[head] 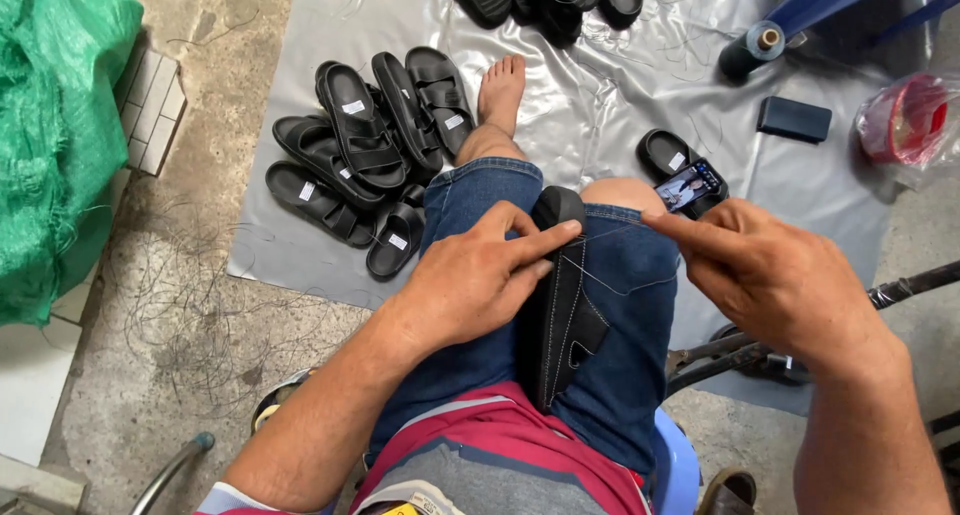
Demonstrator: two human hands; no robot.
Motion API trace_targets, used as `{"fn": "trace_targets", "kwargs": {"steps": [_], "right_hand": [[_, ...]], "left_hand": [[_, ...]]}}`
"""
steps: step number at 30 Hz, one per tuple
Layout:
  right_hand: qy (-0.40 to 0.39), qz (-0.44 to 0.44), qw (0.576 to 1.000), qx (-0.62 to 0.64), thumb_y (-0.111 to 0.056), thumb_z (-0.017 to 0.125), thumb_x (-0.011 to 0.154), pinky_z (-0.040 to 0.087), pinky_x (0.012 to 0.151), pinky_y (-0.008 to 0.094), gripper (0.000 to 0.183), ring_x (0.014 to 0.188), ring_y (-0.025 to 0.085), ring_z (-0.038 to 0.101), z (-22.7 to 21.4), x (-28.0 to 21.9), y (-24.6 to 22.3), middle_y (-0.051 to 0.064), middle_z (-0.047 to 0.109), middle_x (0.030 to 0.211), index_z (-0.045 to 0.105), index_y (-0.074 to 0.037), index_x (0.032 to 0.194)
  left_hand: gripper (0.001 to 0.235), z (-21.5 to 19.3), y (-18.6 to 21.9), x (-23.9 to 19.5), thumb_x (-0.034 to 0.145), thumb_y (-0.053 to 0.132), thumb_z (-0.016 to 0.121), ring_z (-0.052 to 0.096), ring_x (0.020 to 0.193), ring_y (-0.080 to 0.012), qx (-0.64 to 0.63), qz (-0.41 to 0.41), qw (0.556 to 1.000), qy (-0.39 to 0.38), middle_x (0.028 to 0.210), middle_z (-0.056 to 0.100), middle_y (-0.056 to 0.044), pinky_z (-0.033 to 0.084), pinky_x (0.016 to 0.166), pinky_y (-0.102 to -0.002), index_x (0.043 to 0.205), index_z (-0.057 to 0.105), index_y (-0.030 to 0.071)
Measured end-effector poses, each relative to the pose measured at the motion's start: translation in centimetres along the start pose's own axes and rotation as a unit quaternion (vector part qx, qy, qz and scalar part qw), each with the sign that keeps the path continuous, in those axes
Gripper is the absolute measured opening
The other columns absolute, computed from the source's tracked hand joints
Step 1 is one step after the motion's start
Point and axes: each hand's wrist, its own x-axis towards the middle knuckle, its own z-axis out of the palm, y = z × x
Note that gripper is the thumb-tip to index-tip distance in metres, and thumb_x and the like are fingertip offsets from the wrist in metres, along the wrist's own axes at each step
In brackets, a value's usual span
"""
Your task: The person sits on a blue plastic stool and sews a black slipper held on their lap using a needle and thread. They repeatedly push the needle through the slipper strap and pull the thread to secure it. Several other black slippers are stacked on a plastic sheet on the floor nearby.
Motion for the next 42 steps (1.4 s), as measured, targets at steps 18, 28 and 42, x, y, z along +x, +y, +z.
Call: {"fn": "trace_targets", "kwargs": {"steps": [18,28,42], "right_hand": [[0.208,-0.151,0.9,0.353,-0.028,0.049,0.089,0.047,0.064,0.029,0.017,0.075,0.018,0.064,4.8,0.2,-6.6,0.001,0.064,0.079,0.058,-0.013,0.09],[0.171,-0.002,0.977,0.123,-0.034,0.05,0.089,0.044,0.036,0.049,0.026,0.059,0.033,0.057,7.3,0.1,-6.5,0.004,0.05,0.074,0.055,-0.013,0.076],[-0.17,0.049,0.573,0.8,-0.012,0.062,0.077,0.027,0.03,0.019,0.01,0.031,0.009,0.033,8.2,-1.1,-7.0,0.005,0.039,0.039,0.058,-0.004,0.074]], "left_hand": [[0.013,2.7,-0.9,-0.8,0.083,0.01,0.061,0.056,0.091,-0.0149,-0.128,0.045,0.973,0.185,0.094,0.055,-0.008,0.043,0.079,-0.023,0.095,0.067,0.012],[0.013,4.5,-1.0,-1.7,0.08,0.008,0.064,0.043,0.052,-0.0069,-0.05,0.136,0.972,0.186,0.115,0.046,-0.013,0.042,0.05,-0.017,0.093,0.065,0.012],[0.015,5.1,-1.5,-1.8,0.081,0.007,0.063,0.047,0.058,-0.0091,-0.077,0.12,0.971,0.194,0.118,0.048,-0.015,0.044,0.06,-0.022,0.095,0.065,0.011]]}}
